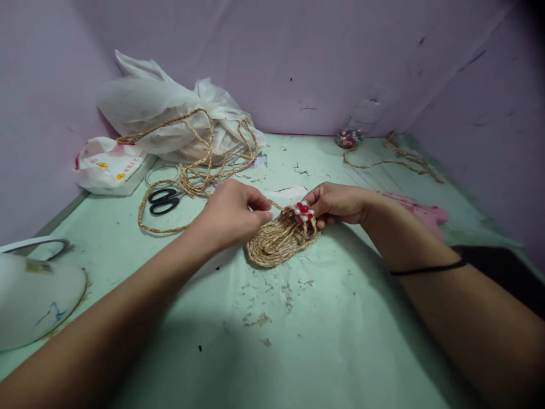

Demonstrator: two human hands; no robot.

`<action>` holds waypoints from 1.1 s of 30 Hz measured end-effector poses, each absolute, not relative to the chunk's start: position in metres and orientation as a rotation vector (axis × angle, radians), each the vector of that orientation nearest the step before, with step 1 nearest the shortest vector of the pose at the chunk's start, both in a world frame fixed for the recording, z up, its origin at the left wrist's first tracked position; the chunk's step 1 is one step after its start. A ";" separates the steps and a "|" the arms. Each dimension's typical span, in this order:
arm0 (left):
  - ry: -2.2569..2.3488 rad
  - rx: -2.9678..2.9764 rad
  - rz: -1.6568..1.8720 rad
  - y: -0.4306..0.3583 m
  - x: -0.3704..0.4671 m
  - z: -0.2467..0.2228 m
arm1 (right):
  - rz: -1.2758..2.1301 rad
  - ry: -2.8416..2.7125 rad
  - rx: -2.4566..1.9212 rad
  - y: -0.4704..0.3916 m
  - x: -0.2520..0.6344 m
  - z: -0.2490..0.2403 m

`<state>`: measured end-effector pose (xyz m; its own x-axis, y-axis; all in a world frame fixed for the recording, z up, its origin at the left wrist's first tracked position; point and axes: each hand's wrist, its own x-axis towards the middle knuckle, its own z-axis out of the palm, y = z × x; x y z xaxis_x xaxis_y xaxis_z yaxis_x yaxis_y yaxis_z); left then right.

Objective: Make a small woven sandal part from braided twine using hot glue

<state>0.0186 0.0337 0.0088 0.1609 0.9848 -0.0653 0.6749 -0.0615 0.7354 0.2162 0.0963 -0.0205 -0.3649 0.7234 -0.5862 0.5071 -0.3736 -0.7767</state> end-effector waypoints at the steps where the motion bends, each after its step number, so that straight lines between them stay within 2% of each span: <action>1: 1.579 1.816 0.622 0.031 0.012 0.012 | 1.830 -1.638 -1.659 0.097 0.217 -0.021; 6: 1.471 1.889 0.485 0.012 0.000 0.004 | 1.803 -1.593 -1.697 0.096 0.217 -0.022; 12: 1.557 2.008 0.309 0.007 0.007 -0.011 | 1.804 -1.510 -1.627 0.090 0.220 -0.021; 20: 1.417 1.517 0.425 0.011 0.005 -0.015 | 1.761 -1.358 -1.648 0.087 0.220 -0.023; 33: 1.469 1.432 0.543 0.014 0.010 -0.018 | 1.759 -1.403 -1.664 0.087 0.221 -0.021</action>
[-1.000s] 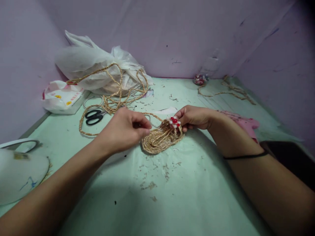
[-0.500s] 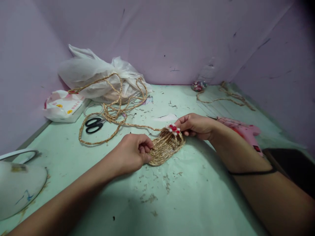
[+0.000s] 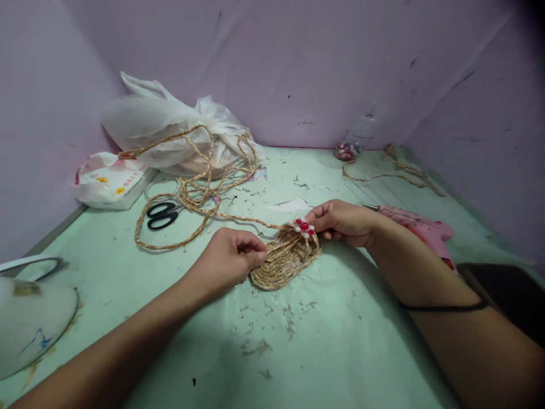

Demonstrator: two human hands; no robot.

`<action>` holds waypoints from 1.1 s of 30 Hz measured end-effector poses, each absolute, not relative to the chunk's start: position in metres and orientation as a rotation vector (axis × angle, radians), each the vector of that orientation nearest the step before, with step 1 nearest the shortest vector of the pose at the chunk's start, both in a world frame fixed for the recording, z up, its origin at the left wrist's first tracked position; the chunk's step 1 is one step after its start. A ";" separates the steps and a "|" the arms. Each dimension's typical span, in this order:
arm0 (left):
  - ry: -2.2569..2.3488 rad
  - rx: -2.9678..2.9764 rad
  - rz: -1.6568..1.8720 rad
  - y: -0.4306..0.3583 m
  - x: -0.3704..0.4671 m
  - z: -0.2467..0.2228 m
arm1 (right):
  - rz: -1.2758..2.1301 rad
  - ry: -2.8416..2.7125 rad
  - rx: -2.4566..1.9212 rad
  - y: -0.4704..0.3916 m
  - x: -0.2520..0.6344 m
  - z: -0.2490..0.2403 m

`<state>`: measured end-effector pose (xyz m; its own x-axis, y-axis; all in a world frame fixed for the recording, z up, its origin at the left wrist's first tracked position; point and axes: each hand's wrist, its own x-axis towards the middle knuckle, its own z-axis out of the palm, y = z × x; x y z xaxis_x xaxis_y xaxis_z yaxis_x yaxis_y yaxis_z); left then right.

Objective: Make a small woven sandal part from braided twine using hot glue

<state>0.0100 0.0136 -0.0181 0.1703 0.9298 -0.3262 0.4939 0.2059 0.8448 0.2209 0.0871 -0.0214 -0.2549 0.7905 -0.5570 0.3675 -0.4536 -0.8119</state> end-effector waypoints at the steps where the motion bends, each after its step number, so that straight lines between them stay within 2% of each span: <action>1: 1.493 1.440 0.548 0.013 0.011 -0.018 | 1.757 -1.408 -1.663 0.088 0.221 -0.022; 9: 1.541 1.541 0.573 0.008 0.013 -0.021 | 1.680 -1.407 -1.728 0.085 0.215 -0.018; 16: 1.608 2.128 0.511 -0.005 0.016 -0.027 | 1.656 -1.395 -1.730 0.083 0.213 -0.017; 25: 1.734 2.427 0.350 -0.010 0.025 -0.029 | 1.639 -1.410 -1.768 0.083 0.213 -0.015; 33: 1.650 2.523 0.585 -0.009 0.023 -0.037 | 1.529 -1.497 -1.723 0.083 0.219 -0.018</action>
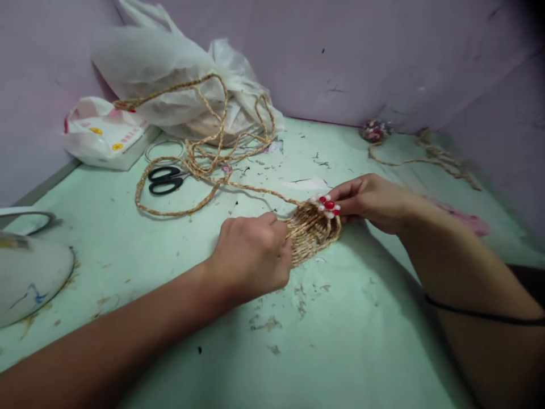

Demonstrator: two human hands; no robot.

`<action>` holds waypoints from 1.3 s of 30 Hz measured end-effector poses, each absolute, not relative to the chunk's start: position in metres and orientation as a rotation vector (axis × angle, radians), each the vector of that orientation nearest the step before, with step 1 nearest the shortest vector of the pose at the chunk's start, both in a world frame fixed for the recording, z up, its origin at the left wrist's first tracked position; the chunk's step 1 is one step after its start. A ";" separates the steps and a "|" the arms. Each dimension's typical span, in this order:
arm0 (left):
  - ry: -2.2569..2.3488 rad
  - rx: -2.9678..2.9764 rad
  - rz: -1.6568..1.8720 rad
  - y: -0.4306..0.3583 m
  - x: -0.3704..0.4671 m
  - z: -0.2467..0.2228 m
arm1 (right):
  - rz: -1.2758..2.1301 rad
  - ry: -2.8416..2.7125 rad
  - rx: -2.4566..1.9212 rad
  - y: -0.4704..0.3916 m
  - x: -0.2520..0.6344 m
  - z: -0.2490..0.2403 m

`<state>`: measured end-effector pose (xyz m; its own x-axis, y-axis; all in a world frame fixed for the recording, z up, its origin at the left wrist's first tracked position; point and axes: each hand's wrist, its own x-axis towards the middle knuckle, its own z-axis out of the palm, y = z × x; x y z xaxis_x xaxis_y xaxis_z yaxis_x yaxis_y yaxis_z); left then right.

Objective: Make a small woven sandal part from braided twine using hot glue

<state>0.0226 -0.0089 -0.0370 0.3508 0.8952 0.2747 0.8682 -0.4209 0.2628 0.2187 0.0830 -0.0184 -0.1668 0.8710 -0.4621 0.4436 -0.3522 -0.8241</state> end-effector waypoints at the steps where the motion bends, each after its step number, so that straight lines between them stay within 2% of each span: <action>1: 1.642 2.501 0.617 -0.008 0.022 -0.038 | 1.502 -1.501 -1.725 0.083 0.218 -0.018; 16: 1.519 2.419 0.766 -0.003 0.017 -0.042 | 1.326 -1.519 -1.828 0.085 0.217 -0.024; 22: 1.516 2.597 0.713 -0.006 0.019 -0.041 | 1.206 -1.626 -1.897 0.083 0.210 -0.019; 28: 1.555 2.627 0.643 -0.007 0.018 -0.038 | 1.329 -1.585 -1.883 0.083 0.211 -0.016; 34: 1.737 2.576 0.672 0.000 0.037 -0.021 | 1.704 -1.440 -1.683 0.086 0.218 -0.017; 39: 1.802 2.518 0.516 0.004 0.059 -0.017 | 1.806 -1.341 -1.635 0.085 0.215 -0.017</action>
